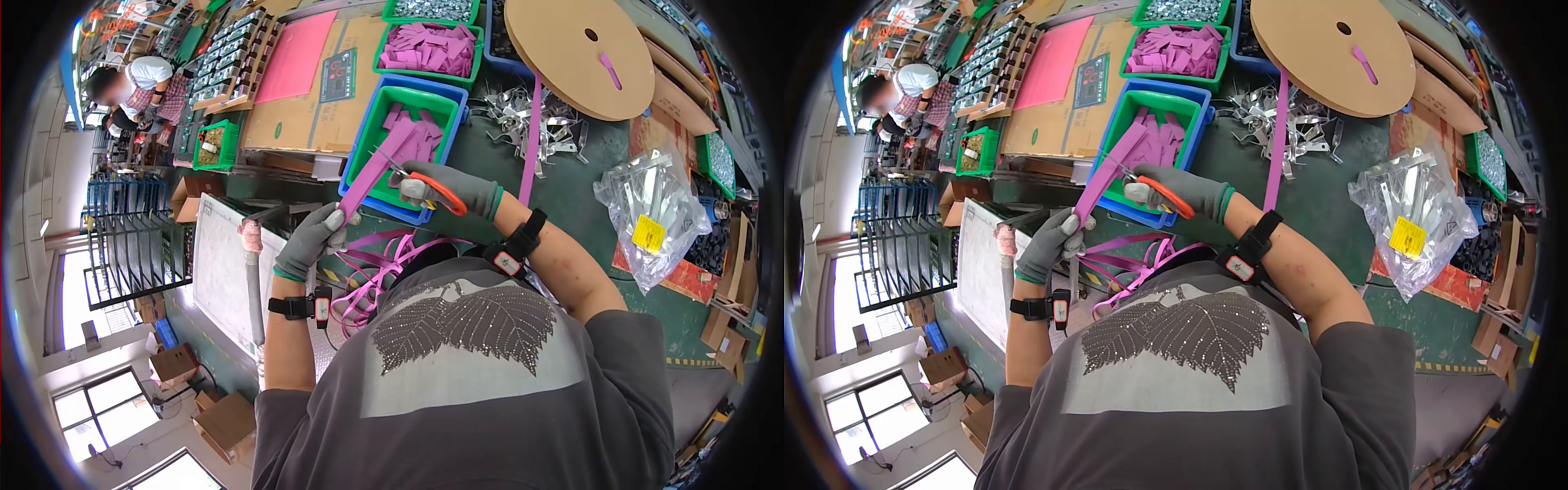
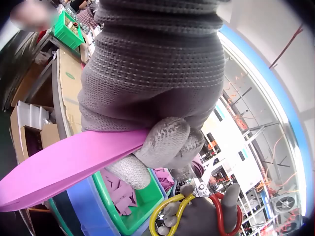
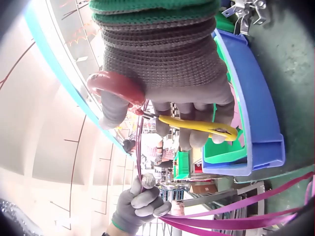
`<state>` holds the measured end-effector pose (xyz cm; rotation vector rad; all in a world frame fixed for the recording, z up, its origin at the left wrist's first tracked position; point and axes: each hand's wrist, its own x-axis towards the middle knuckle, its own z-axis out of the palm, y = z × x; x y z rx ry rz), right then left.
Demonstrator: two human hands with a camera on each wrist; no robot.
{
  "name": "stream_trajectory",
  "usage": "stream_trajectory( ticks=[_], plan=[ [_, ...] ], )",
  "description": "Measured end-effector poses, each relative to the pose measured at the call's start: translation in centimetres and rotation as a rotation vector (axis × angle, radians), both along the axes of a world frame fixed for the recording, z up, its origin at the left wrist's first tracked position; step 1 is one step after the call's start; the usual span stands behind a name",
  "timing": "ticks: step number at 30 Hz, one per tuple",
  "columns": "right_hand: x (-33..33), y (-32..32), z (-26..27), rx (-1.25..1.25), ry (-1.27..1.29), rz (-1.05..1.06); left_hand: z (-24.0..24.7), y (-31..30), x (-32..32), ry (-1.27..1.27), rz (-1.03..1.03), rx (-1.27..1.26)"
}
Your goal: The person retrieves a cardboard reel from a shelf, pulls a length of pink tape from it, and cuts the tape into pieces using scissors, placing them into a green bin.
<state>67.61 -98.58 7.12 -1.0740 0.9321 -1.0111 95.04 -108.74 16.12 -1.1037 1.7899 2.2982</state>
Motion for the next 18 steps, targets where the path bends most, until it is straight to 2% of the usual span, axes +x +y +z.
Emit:
stream_trajectory(
  ticks=[5,7,11,13,14,15,17,18],
  plan=[
    [0.2,0.8,1.4,0.105,-0.042,0.023,-0.3,-0.3,0.1,-0.023,0.036,0.021],
    [0.8,0.9,1.6,0.209,0.043,-0.137,-0.7,-0.5,0.0,-0.021,0.061,-0.005],
    [-0.1,1.8,1.2,0.3,0.003,-0.095,-0.6,-0.6,-1.0,0.036,0.18,0.003],
    [-0.2,2.0,-1.2,0.419,-0.357,0.153,-0.5,-0.5,-1.9,0.038,0.19,-0.01],
    [0.4,2.1,-1.4,0.146,0.01,0.166,-0.5,-0.4,-2.4,0.04,0.194,-0.025],
    [0.8,2.2,0.3,0.148,0.012,0.17,-0.4,-0.2,-2.9,0.041,0.198,-0.023],
    [0.9,2.3,3.3,-0.075,0.402,0.133,-0.4,0.0,-4.0,0.005,0.154,-0.005],
    [1.1,2.0,3.2,-0.073,0.404,0.133,-0.8,-0.1,-4.2,0.012,0.123,0.009]
  ],
)
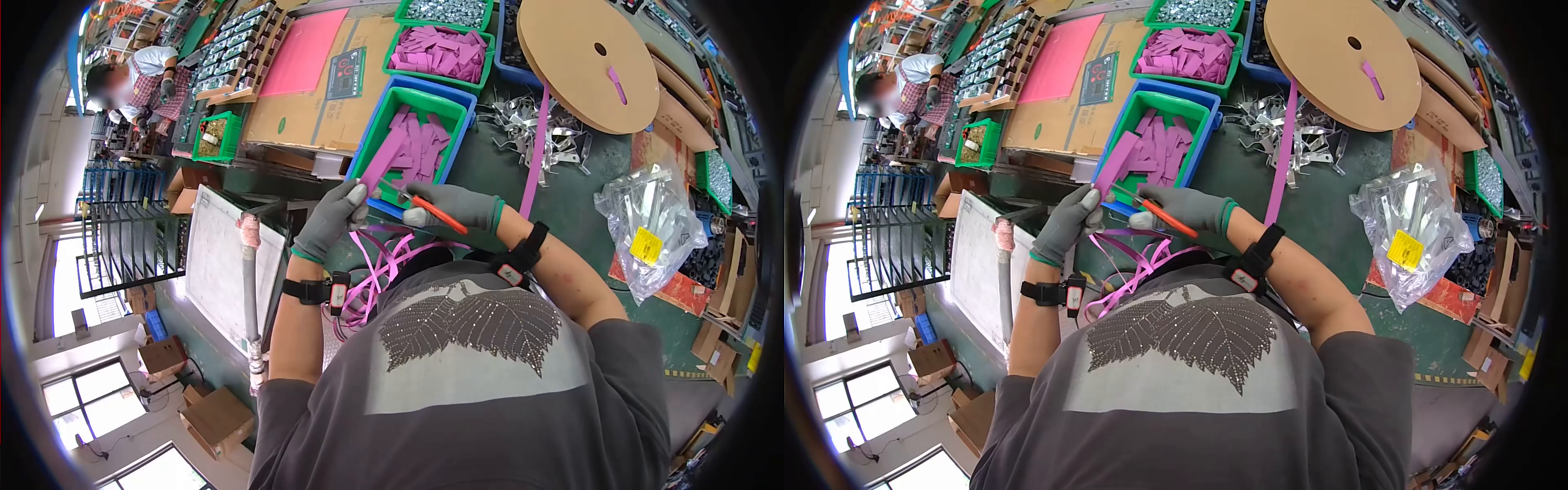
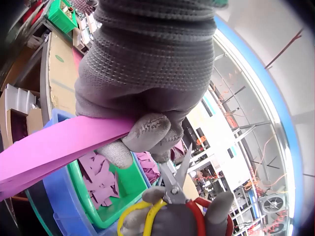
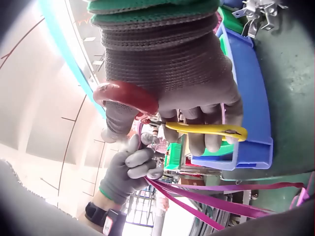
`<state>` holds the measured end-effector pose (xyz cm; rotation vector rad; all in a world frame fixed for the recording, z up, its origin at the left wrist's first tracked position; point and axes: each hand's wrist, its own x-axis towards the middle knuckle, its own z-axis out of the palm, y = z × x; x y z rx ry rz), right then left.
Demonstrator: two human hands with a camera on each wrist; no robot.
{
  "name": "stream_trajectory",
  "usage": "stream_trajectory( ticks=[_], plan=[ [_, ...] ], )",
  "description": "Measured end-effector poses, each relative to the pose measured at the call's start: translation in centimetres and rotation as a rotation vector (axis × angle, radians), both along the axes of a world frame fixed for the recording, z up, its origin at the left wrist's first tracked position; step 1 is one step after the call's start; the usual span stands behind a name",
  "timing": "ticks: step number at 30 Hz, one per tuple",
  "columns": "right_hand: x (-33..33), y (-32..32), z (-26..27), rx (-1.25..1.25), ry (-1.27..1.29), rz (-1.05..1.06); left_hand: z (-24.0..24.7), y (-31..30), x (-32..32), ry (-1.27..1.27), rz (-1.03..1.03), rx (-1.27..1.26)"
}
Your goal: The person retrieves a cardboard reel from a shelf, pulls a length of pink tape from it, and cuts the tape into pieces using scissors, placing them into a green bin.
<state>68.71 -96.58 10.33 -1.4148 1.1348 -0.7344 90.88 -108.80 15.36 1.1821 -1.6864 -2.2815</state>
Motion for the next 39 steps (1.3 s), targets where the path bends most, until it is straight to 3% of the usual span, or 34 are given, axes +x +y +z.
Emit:
stream_trajectory(
  ticks=[6,21,23,27,29,33,35,37,39],
  plan=[
    [-0.3,-1.4,0.0,0.079,-0.005,-0.04,-0.7,0.1,-0.6,0.018,-0.04,-0.005],
    [-0.4,-1.5,-1.2,-0.001,-0.072,-0.09,0.5,-0.1,-1.0,-0.071,-0.076,-0.05],
    [-0.5,-1.1,-1.1,0.195,-0.341,-0.129,1.7,0.6,-0.7,-0.038,-0.074,-0.081],
    [-0.7,-1.1,-0.3,0.127,-0.326,-0.219,0.7,-0.7,3.2,-0.094,-0.179,-0.021],
    [-1.2,-1.8,-0.9,0.306,-0.426,-0.296,1.0,-1.1,4.5,-0.236,-0.237,-0.106],
    [-1.3,-2.4,-2.3,0.081,-0.241,-0.367,0.7,-1.2,4.0,-0.111,-0.046,-0.013],
    [-1.8,-2.4,-2.6,0.265,-0.267,-0.393,0.9,-1.4,3.4,-0.045,0.022,-0.045],
    [-2.4,-1.5,-2.1,0.374,-0.272,-0.3,0.9,-1.6,3.2,-0.022,0.038,-0.057],
    [-2.2,-0.7,-2.7,0.507,-0.668,-0.052,0.9,-1.5,3.0,-0.008,0.038,-0.065]
  ],
)
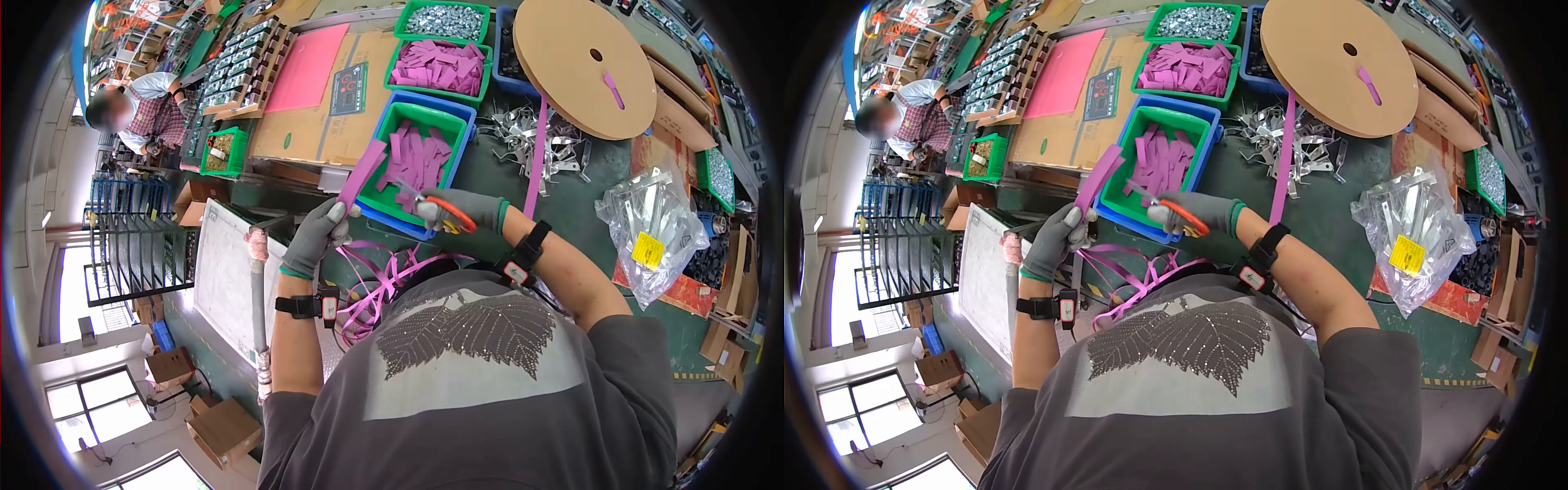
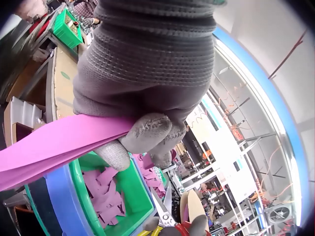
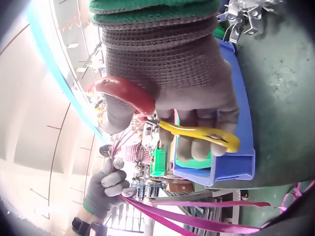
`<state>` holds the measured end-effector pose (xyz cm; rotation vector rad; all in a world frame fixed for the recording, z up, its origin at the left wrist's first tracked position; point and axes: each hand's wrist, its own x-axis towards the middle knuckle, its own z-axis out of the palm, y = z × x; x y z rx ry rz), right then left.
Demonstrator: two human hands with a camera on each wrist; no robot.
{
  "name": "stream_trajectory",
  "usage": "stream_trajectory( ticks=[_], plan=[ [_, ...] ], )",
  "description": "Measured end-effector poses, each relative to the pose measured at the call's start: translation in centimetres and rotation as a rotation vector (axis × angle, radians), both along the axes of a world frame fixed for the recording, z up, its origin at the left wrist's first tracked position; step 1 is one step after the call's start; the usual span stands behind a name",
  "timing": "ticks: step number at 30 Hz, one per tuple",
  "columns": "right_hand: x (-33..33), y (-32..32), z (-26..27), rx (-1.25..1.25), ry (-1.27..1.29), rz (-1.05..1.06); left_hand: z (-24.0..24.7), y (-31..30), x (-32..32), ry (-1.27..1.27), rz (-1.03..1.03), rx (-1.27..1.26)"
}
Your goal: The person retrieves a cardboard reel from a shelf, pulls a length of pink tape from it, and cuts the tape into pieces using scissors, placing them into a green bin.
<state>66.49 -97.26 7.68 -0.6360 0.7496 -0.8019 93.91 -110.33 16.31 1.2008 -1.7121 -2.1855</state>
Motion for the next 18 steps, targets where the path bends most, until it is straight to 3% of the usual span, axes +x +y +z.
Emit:
stream_trajectory(
  ticks=[1,2,4,8,12,14,18],
  plan=[
    [1.1,-0.8,-3.9,-0.361,0.172,0.038,-0.1,0.1,-0.2,-0.001,0.0,0.002],
    [1.3,-0.8,-3.5,-0.359,0.171,0.037,-0.3,0.1,-0.4,0.011,-0.02,0.022],
    [2.0,-1.1,-0.5,-0.559,0.52,0.086,-0.4,0.4,-0.8,0.021,-0.042,0.042],
    [2.3,-1.2,1.5,-0.516,0.386,-0.038,-0.2,0.7,-1.7,0.015,-0.104,0.1],
    [1.8,-1.1,1.5,-0.46,0.46,-0.028,0.3,1.1,-2.0,-0.004,-0.103,0.084],
    [1.8,-1.2,0.8,-0.589,0.456,-0.102,0.1,1.0,-1.9,-0.002,-0.117,0.09],
    [1.7,-1.0,1.4,-0.574,0.477,-0.123,0.5,1.2,-2.2,-0.022,-0.134,0.074]
  ],
)
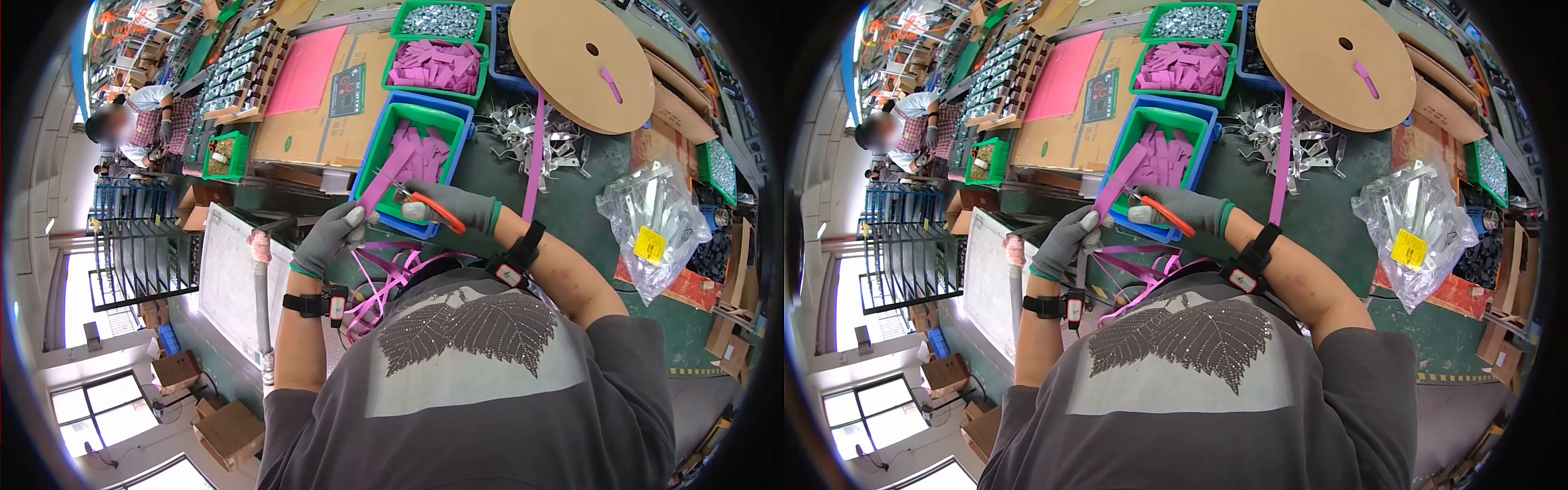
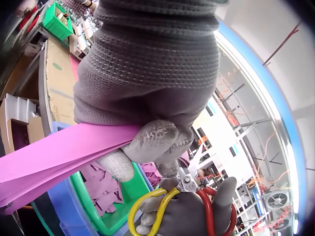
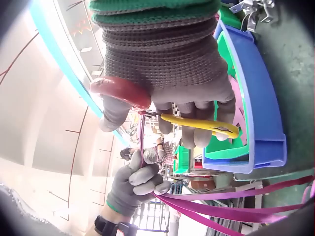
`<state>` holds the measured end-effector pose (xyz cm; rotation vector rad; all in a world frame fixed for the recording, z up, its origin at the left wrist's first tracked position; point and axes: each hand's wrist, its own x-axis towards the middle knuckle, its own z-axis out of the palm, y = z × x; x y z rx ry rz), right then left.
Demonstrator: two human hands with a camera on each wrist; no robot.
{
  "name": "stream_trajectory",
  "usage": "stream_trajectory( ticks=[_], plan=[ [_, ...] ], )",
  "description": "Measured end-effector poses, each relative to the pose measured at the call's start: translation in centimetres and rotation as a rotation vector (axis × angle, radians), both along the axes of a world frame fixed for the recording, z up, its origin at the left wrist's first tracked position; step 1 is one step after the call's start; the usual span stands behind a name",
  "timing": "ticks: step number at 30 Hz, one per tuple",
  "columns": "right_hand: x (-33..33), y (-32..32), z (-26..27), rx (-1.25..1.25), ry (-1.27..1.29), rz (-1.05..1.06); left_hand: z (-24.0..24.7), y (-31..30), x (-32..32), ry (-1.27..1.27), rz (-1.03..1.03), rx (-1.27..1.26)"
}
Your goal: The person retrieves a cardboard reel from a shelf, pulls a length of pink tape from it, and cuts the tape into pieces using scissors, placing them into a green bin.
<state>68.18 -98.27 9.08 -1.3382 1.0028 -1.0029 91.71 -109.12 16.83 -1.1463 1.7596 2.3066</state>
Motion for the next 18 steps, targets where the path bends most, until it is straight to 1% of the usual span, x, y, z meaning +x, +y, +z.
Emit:
stream_trajectory(
  ticks=[2,4,9,11,12,14,15,16,17,18],
  plan=[
    [-0.1,0.1,0.5,0.023,0.011,-0.011,0.0,-0.1,-0.1,0.0,-0.003,-0.002],
    [0.0,-0.4,-1.4,0.043,-0.015,0.011,-0.2,-0.1,0.0,0.001,-0.006,-0.004],
    [0.0,-0.3,-2.0,0.056,-0.085,0.026,-0.3,-0.3,0.0,-0.011,-0.004,-0.017],
    [0.2,-0.3,-2.3,0.161,-0.242,0.028,-0.3,-0.3,0.0,-0.035,-0.007,-0.038],
    [0.2,-0.3,-2.4,0.161,-0.242,0.028,-0.2,-0.4,0.1,-0.059,-0.01,-0.058],
    [0.1,-0.5,-1.9,0.387,-0.531,0.02,0.0,-0.2,0.6,-0.033,-0.025,-0.095],
    [0.0,-0.3,-1.3,0.387,-0.531,0.019,0.2,0.0,1.0,-0.007,-0.041,-0.131],
    [-0.3,0.0,-0.7,0.331,-0.372,-0.036,0.2,0.1,2.0,-0.005,-0.044,-0.132],
    [-0.6,0.3,0.7,0.273,-0.215,-0.093,-0.1,-0.1,3.8,-0.033,-0.062,-0.044],
    [-1.0,0.3,2.0,0.271,-0.218,-0.102,-0.5,-0.5,5.6,-0.065,-0.083,0.045]
  ],
)
